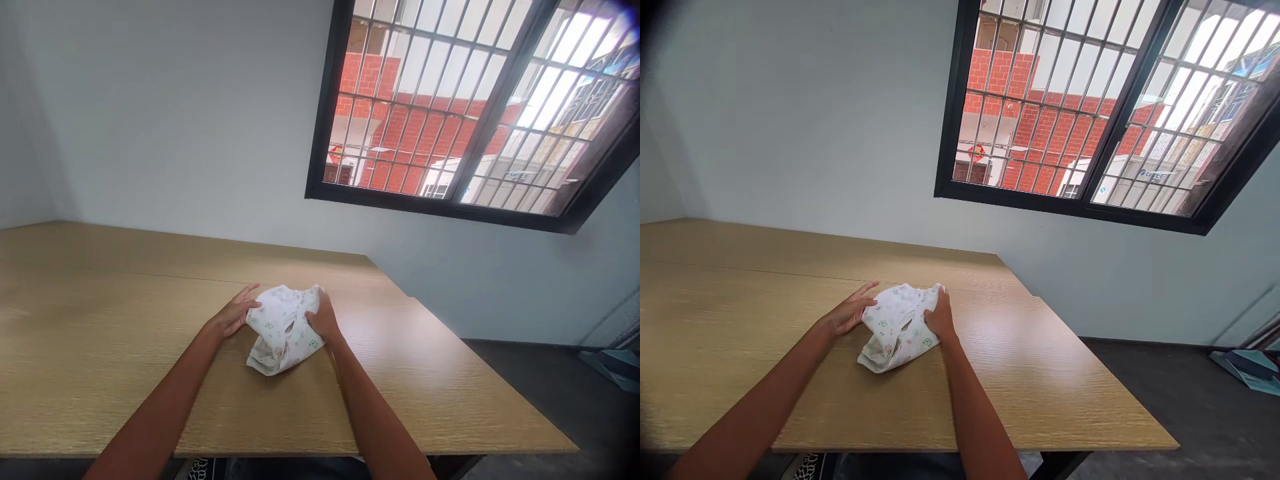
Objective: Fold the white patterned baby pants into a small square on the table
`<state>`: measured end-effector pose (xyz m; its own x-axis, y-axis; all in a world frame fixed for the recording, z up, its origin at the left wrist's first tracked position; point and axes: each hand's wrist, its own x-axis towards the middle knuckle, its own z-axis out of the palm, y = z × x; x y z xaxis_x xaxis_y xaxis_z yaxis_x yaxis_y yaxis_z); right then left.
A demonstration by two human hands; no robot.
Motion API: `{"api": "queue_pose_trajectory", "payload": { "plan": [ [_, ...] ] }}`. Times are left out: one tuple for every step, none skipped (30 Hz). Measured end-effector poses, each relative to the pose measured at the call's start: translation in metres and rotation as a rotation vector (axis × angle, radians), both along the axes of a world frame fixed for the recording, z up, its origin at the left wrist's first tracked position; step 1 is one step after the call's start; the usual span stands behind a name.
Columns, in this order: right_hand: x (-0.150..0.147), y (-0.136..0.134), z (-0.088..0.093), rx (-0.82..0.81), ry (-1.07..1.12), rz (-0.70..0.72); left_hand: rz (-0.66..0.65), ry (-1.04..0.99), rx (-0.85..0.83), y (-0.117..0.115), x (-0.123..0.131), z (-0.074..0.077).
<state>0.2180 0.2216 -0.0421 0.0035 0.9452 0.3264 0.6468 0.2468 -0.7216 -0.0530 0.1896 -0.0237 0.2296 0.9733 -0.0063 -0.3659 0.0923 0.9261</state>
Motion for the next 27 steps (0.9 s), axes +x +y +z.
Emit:
{"api": "queue_pose_trajectory", "payload": {
  "plan": [
    [0.001,0.000,0.000,-0.001,-0.022,-0.017,-0.060,0.078,-0.016,-0.001,-0.001,0.000],
    [0.003,-0.001,0.000,-0.008,-0.045,-0.035,-0.133,0.149,-0.016,-0.003,-0.002,0.001],
    [0.004,-0.002,0.001,-0.024,-0.072,-0.057,-0.210,0.205,0.001,-0.004,-0.003,0.001],
    [0.005,-0.004,0.003,-0.050,-0.103,-0.081,-0.280,0.245,0.033,-0.006,-0.004,0.001],
    [0.006,-0.006,0.005,-0.083,-0.139,-0.106,-0.338,0.270,0.074,-0.006,-0.005,0.002],
    [0.007,-0.008,0.008,-0.113,-0.179,-0.130,-0.380,0.283,0.112,-0.006,-0.006,0.001],
    [0.007,-0.010,0.010,-0.141,-0.223,-0.154,-0.403,0.286,0.141,-0.006,-0.008,0.001],
    [0.007,-0.012,0.012,-0.165,-0.271,-0.181,-0.403,0.278,0.156,-0.005,-0.011,-0.001],
    [0.006,-0.014,0.014,-0.186,-0.322,-0.208,-0.385,0.251,0.157,-0.004,-0.014,-0.003],
    [0.006,-0.016,0.016,-0.200,-0.372,-0.235,-0.356,0.204,0.146,-0.002,-0.017,-0.005],
    [0.005,-0.018,0.018,-0.209,-0.416,-0.260,-0.328,0.138,0.133,-0.001,-0.021,-0.007],
    [0.003,-0.019,0.019,-0.213,-0.451,-0.278,-0.315,0.062,0.128,0.001,-0.024,-0.008],
    [0.002,-0.020,0.019,-0.214,-0.477,-0.289,-0.325,-0.010,0.133,0.001,-0.027,-0.009],
    [0.001,-0.020,0.020,-0.214,-0.496,-0.295,-0.357,-0.070,0.145,0.002,-0.029,-0.009],
    [0.000,-0.021,0.020,-0.216,-0.509,-0.300,-0.403,-0.107,0.156,0.001,-0.029,-0.007],
    [0.000,-0.021,0.020,-0.221,-0.518,-0.305,-0.459,-0.120,0.159,0.000,-0.028,-0.005],
    [0.000,-0.021,0.019,-0.228,-0.523,-0.314,-0.516,-0.112,0.151,-0.001,-0.026,-0.002],
    [0.000,-0.020,0.019,-0.235,-0.523,-0.324,-0.562,-0.089,0.138,-0.003,-0.023,0.001],
    [0.000,-0.020,0.018,-0.241,-0.519,-0.335,-0.598,-0.052,0.126,-0.005,-0.020,0.004],
    [0.001,-0.019,0.018,-0.243,-0.512,-0.345,-0.628,0.001,0.118,-0.007,-0.017,0.006],
    [0.001,-0.019,0.017,-0.245,-0.505,-0.353,-0.648,0.068,0.122,-0.010,-0.014,0.008],
    [0.001,-0.019,0.017,-0.247,-0.499,-0.357,-0.656,0.143,0.136,-0.012,-0.013,0.010],
    [0.001,-0.020,0.017,-0.244,-0.497,-0.359,-0.657,0.221,0.149,-0.015,-0.012,0.011],
    [0.000,-0.020,0.018,-0.231,-0.500,-0.359,-0.656,0.296,0.153,-0.017,-0.013,0.012],
    [0.000,-0.021,0.019,-0.203,-0.503,-0.361,-0.659,0.358,0.144,-0.018,-0.013,0.013],
    [-0.001,-0.022,0.020,-0.156,-0.503,-0.364,-0.660,0.399,0.124,-0.020,-0.013,0.014],
    [-0.002,-0.022,0.021,-0.093,-0.495,-0.363,-0.654,0.409,0.096,-0.021,-0.013,0.015]
  ]
}}
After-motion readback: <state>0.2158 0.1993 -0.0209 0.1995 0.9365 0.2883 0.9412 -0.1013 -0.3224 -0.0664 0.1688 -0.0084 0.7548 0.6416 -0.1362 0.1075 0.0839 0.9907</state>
